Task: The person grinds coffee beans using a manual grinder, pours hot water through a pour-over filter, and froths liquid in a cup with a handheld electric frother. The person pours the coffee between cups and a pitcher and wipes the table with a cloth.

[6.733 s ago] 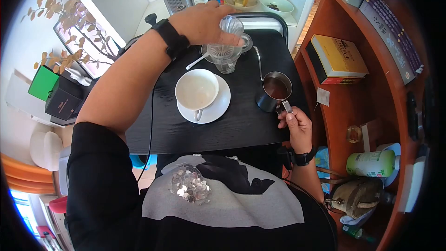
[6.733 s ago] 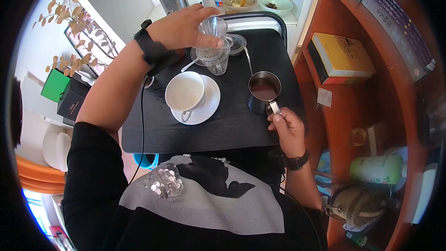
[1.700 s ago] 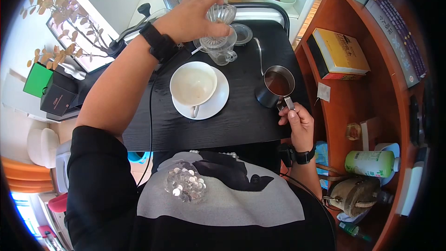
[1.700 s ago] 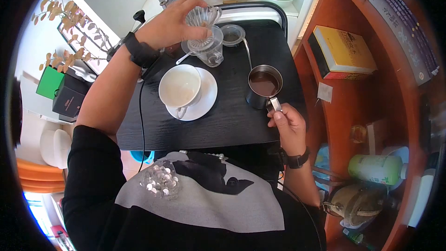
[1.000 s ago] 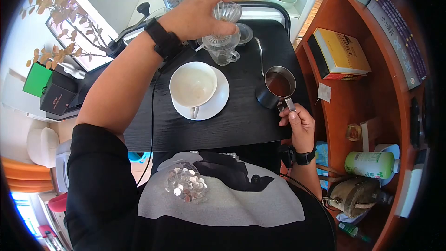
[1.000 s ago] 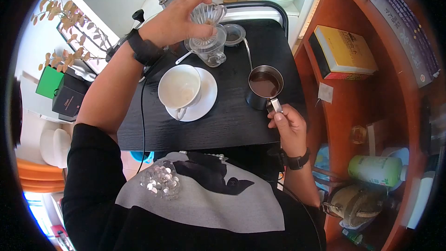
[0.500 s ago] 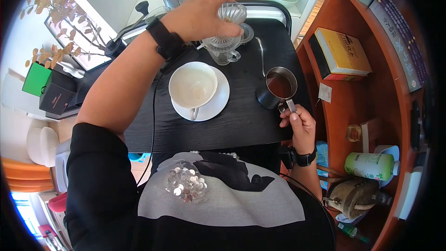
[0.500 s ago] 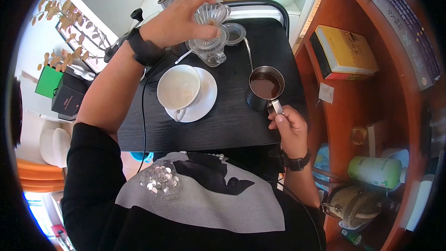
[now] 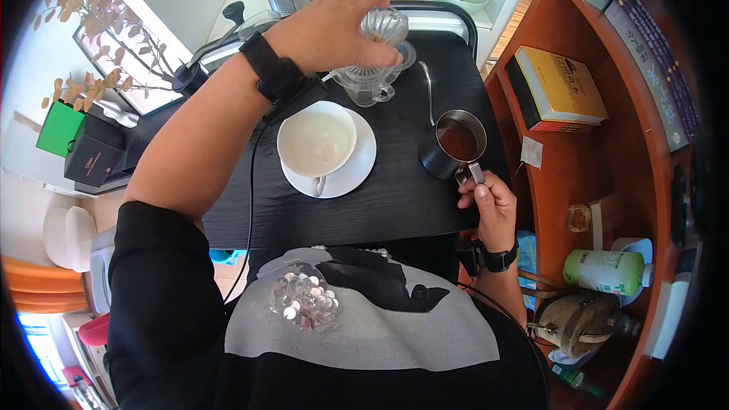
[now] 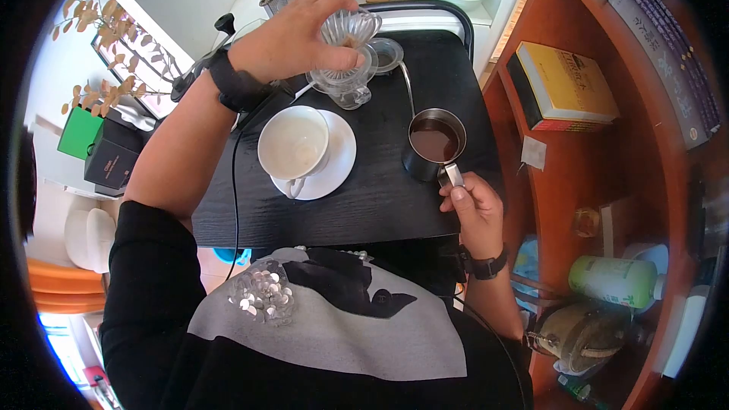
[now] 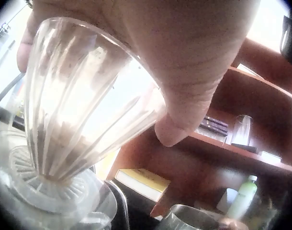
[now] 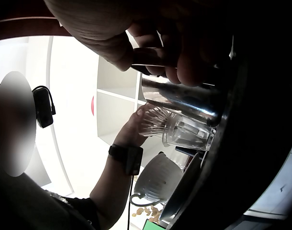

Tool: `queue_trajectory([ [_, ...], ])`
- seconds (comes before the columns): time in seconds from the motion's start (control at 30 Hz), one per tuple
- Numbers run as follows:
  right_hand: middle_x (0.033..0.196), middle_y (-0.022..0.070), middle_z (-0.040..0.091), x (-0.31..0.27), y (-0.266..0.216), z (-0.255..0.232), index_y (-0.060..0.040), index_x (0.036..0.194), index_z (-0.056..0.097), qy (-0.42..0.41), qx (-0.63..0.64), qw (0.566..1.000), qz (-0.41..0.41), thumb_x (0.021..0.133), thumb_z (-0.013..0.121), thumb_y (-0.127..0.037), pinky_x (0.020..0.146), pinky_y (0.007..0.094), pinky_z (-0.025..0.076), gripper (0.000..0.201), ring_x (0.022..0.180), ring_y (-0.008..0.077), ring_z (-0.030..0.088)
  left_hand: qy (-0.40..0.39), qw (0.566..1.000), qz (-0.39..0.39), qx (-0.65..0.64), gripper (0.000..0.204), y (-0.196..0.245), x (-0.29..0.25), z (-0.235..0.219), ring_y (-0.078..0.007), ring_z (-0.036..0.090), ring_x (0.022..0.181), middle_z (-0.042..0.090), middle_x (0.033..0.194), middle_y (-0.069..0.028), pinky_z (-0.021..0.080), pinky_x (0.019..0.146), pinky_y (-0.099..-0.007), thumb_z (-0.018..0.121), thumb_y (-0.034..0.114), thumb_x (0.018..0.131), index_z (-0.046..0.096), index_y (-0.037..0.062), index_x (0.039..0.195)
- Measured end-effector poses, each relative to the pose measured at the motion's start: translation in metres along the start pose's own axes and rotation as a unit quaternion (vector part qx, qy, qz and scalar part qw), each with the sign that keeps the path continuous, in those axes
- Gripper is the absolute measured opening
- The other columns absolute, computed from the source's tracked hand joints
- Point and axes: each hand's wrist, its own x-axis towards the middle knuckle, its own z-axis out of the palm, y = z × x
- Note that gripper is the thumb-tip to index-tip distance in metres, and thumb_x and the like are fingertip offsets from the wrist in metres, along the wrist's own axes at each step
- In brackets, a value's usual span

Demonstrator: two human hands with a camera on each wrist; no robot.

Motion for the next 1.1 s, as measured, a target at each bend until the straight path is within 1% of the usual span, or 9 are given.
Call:
queue_trajectory([
  [0.1, 0.078, 0.0052, 0.055, -0.0001, -0.0001, 0.0001, 0.0004, 0.080, 0.058, 0.001, 0.000, 1.000, 0.002, 0.085, 0.051, -0.014, 0.060, 0.0225, 0.041, 0.017, 0.063, 0.0099, 0.053, 0.011, 1.000, 0.008, 0.011, 0.064, -0.0015, -0.0006, 0.0011, -0.0346, 0.048, 0.101, 0.049, 0.106, -0.0207, 0.038, 0.087, -0.0378, 0.067, 0.044, 0.066, 0.049, 0.0042, 0.112],
  [0.2, 0.077, 0.0049, 0.055, 0.0000, -0.0010, 0.0001, 0.0006, 0.080, 0.058, 0.001, 0.000, 1.000, 0.003, 0.085, 0.051, -0.014, 0.060, 0.0225, 0.042, 0.017, 0.063, 0.0098, 0.053, 0.001, 1.000, 0.012, -0.013, 0.063, -0.0009, -0.0004, -0.0010, -0.0347, 0.048, 0.101, 0.049, 0.106, -0.0205, 0.038, 0.087, -0.0378, 0.067, 0.043, 0.065, 0.049, 0.0046, 0.112],
  [0.4, 0.078, 0.0049, 0.056, -0.0005, 0.0004, 0.0000, 0.0004, 0.081, 0.057, -0.001, 0.009, 1.000, 0.008, 0.086, 0.051, -0.015, 0.061, 0.0225, 0.042, 0.017, 0.064, 0.0096, 0.053, 0.000, 1.000, 0.000, -0.004, 0.064, 0.0018, -0.0007, -0.0008, -0.0351, 0.047, 0.101, 0.049, 0.107, -0.0202, 0.038, 0.088, -0.0387, 0.066, 0.044, 0.066, 0.048, 0.0053, 0.113],
  [0.5, 0.078, 0.0051, 0.057, -0.0003, -0.0003, 0.0002, 0.0002, 0.082, 0.057, -0.002, 0.013, 1.000, 0.008, 0.086, 0.051, -0.015, 0.061, 0.0224, 0.043, 0.017, 0.064, 0.0096, 0.053, -0.006, 1.000, 0.004, 0.003, 0.066, 0.0004, 0.0004, -0.0015, -0.0354, 0.046, 0.103, 0.048, 0.108, -0.0204, 0.037, 0.089, -0.0392, 0.066, 0.045, 0.066, 0.047, 0.0052, 0.115],
  [0.57, 0.079, 0.0052, 0.057, -0.0003, -0.0008, 0.0001, 0.0001, 0.082, 0.057, -0.002, 0.012, 1.000, 0.005, 0.086, 0.051, -0.014, 0.061, 0.0224, 0.043, 0.016, 0.064, 0.0096, 0.053, -0.014, 1.000, -0.004, 0.003, 0.076, -0.0011, 0.0011, -0.0014, -0.0368, 0.046, 0.106, 0.049, 0.112, -0.0226, 0.038, 0.091, -0.0398, 0.066, 0.054, 0.062, 0.048, 0.0041, 0.117],
  [0.67, 0.079, 0.0053, 0.057, -0.0003, 0.0003, -0.0001, 0.0002, 0.082, 0.057, -0.002, 0.009, 1.000, 0.006, 0.086, 0.051, -0.014, 0.061, 0.0224, 0.043, 0.016, 0.064, 0.0097, 0.053, -0.023, 1.000, -0.002, -0.010, 0.078, -0.0027, 0.0006, -0.0028, -0.0370, 0.045, 0.108, 0.048, 0.115, -0.0225, 0.037, 0.092, -0.0401, 0.066, 0.054, 0.062, 0.046, 0.0053, 0.119],
  [0.8, 0.079, 0.0055, 0.057, -0.0003, 0.0004, 0.0001, 0.0003, 0.082, 0.057, -0.004, 0.011, 1.000, 0.002, 0.086, 0.050, -0.015, 0.061, 0.0224, 0.043, 0.017, 0.064, 0.0098, 0.053, -0.019, 1.000, 0.003, -0.020, 0.077, -0.0045, -0.0007, -0.0016, -0.0369, 0.044, 0.109, 0.047, 0.116, -0.0222, 0.037, 0.092, -0.0404, 0.066, 0.053, 0.062, 0.045, 0.0065, 0.120],
  [1.0, 0.079, 0.0055, 0.056, -0.0008, 0.0004, 0.0011, 0.0004, 0.082, 0.057, -0.002, 0.018, 1.000, -0.001, 0.087, 0.051, -0.016, 0.061, 0.0225, 0.042, 0.018, 0.064, 0.0100, 0.053, -0.023, 0.999, -0.039, 0.009, 0.076, -0.0010, -0.0007, -0.0042, -0.0372, 0.044, 0.109, 0.047, 0.117, -0.0222, 0.037, 0.092, -0.0407, 0.066, 0.051, 0.062, 0.045, 0.0070, 0.121],
  [1.1, 0.079, 0.0053, 0.056, -0.0005, 0.0003, 0.0009, 0.0004, 0.083, 0.057, -0.003, 0.018, 1.000, 0.000, 0.087, 0.051, -0.017, 0.061, 0.0225, 0.042, 0.019, 0.064, 0.0100, 0.052, -0.009, 0.999, -0.028, 0.023, 0.071, 0.0006, -0.0021, -0.0038, -0.0366, 0.046, 0.106, 0.047, 0.112, -0.0226, 0.036, 0.091, -0.0393, 0.066, 0.047, 0.066, 0.045, 0.0030, 0.118],
])
